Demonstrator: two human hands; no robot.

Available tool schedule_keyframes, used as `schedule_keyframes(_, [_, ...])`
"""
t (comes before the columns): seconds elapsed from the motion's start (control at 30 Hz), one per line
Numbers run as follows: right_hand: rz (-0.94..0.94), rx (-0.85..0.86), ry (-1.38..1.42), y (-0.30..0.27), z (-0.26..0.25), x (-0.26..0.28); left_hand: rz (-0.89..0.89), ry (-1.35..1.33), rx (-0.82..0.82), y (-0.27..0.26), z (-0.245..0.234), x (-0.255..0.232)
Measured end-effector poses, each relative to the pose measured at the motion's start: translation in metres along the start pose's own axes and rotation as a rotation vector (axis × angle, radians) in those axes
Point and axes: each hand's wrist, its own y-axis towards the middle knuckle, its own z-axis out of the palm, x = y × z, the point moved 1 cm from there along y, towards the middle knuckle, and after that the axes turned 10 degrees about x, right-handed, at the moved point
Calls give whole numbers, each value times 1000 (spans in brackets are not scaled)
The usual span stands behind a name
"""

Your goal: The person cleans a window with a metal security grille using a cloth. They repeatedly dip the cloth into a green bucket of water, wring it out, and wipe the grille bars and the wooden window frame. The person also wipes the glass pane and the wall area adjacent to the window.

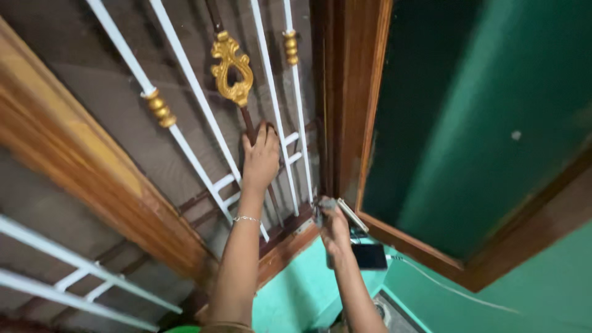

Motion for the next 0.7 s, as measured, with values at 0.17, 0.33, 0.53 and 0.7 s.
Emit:
schedule_keyframes(0.17, [-43, -81, 182, -28, 36, 31, -51, 19, 110, -44, -74, -45])
schedule_keyframes(0.33, [-20, 30, 8, -41, 40, 15, -64, -1431, 212, -107, -108, -104])
schedule_keyframes(0.53, [-99, -53, 30, -33, 21, 8, -593, -959, 735, -88, -111, -27])
schedule_keyframes(0.7, [17, -29, 10, -39, 18, 2, -261, -23, 234, -86, -112, 21])
